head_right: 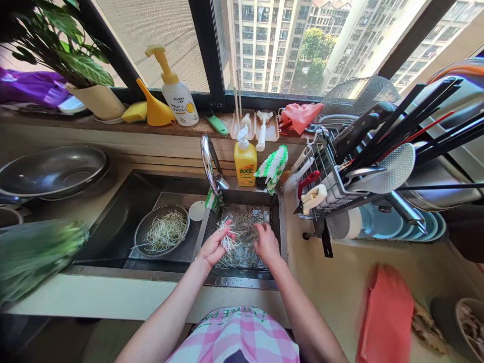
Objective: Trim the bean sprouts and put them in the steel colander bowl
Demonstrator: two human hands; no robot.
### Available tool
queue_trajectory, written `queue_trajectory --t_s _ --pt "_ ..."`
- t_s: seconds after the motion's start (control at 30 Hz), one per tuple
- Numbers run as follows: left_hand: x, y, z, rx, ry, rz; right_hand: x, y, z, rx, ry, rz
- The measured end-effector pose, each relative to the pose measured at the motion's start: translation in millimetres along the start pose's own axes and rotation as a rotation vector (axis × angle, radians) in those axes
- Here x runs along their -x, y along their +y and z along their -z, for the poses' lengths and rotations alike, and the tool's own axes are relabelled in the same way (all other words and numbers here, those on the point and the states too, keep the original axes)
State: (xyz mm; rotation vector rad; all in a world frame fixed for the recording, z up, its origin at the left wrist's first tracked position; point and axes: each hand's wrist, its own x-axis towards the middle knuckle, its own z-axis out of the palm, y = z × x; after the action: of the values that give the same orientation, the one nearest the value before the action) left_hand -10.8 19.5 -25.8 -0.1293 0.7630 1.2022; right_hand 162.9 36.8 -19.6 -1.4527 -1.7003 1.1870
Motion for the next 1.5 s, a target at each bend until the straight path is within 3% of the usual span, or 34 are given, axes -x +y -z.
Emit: queue_trajectory --t_s 0.07,0.2,0.37,0.63,0.8,0.9,1.0,1.3,1.5 --pt "0 0 0.4 -0.009 -0.008 0.020 4 1 -1 0.066 -0.007 0.090" --pt "-1 -4 -0.9 -0.059 -0.020 0.016 7 -11 -15 -0.040 -0.110 0.156" --pt "2 -8 -5.2 -0.052 -0.010 -0.025 0 -21 -28 -0.021 0.001 0.106" --pt "3 -6 -13.9 0.000 0.049 -0.080 4 -35 -19 0.038 0.070 0.237" --pt "2 -3 -15.9 0.078 0.056 -0.111 24 -36 -16 0.062 0.006 0.215" --pt "3 -8 -18.2 0.066 0.067 -0.167 29 -32 -26 0.077 0.010 0.132" --pt "4 -15 -21.3 0.052 0.050 -0.222 27 -26 -39 -0.018 0.019 -0.046" --pt "4 -25 -18.9 0.043 0.026 -0.324 25 -35 -57 -0.744 0.087 -0.586" --pt "3 -29 -15.6 0.031 0.038 -0.330 25 -34 -59 -0.919 0.115 -0.637"
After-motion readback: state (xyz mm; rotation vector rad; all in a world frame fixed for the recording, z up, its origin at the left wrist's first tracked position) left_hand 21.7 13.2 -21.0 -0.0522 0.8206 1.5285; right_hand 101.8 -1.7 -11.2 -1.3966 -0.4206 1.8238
